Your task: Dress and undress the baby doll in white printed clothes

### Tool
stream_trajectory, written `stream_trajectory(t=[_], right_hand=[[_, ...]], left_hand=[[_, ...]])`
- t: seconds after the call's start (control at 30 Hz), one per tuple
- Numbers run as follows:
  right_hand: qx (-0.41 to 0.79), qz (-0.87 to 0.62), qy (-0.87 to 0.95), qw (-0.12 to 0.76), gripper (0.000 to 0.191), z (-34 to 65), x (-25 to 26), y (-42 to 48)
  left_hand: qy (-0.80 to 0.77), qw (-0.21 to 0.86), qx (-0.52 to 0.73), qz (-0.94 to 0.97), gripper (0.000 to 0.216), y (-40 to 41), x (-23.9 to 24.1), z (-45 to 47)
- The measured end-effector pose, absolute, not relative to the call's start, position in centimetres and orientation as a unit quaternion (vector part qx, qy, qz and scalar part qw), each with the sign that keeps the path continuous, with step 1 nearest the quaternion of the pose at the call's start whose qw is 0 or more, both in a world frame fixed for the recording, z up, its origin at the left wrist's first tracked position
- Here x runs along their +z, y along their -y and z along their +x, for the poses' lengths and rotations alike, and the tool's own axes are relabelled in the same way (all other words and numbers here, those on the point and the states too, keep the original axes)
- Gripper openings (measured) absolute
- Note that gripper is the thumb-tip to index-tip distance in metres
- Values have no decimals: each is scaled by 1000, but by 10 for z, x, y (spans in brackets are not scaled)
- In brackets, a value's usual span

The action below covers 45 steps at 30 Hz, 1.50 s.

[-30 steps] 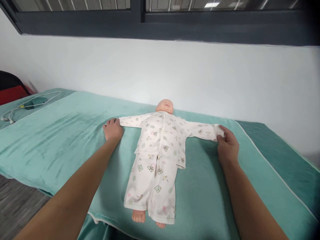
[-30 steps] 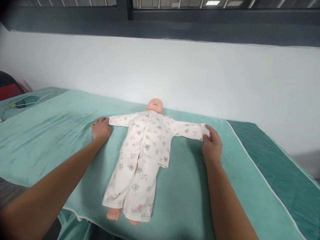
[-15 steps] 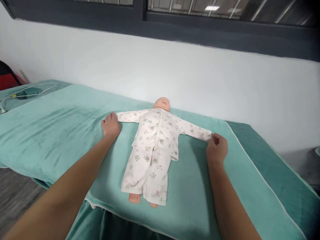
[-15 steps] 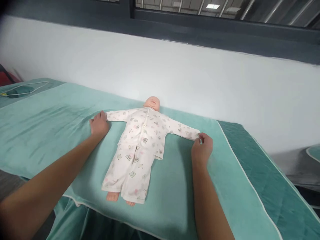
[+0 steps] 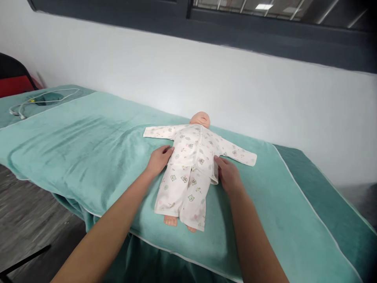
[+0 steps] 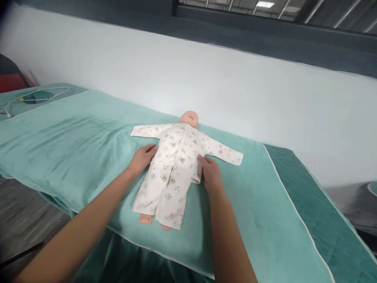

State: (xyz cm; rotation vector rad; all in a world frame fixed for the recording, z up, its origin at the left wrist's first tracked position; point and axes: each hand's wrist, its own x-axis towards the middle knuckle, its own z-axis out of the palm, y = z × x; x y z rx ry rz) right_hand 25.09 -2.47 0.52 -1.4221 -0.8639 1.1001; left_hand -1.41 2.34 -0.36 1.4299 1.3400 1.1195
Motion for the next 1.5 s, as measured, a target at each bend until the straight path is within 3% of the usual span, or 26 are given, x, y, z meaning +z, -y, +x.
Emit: stream_trajectory(t=[0.1,0.2,0.47,0.7,0.9,1.1,1.3,1.5], right_hand=[[536,-556,341,536,26,252,9,8],[582,-502,352,534,32,253,7,-2],[572,-451,377,572,43,246,10,-6],[584,-419,384,579,40,243,13,0],[567,-452,345,596,51,251,5,17],[463,-501,326,655,51,237,-1,83],[366,-570,522,519,54,208,-9,179],[215,-614,599,468,25,185,-20,199]], left_hand=[[-448,624,419,485,46,-29,4,-9],[-391,723,404,401,44,-38,7,-6],[-279,746,472,378,48,-54,-3,13],[-245,752,497,358,53,-53,3,21],[-323,700,527,358,52,-39,3,17],[-399,582,593,387,38,3,-5,-3],[-434,509,501,550,29,89,-21,-39],[-435,363,424,706,42,137,-27,-32]])
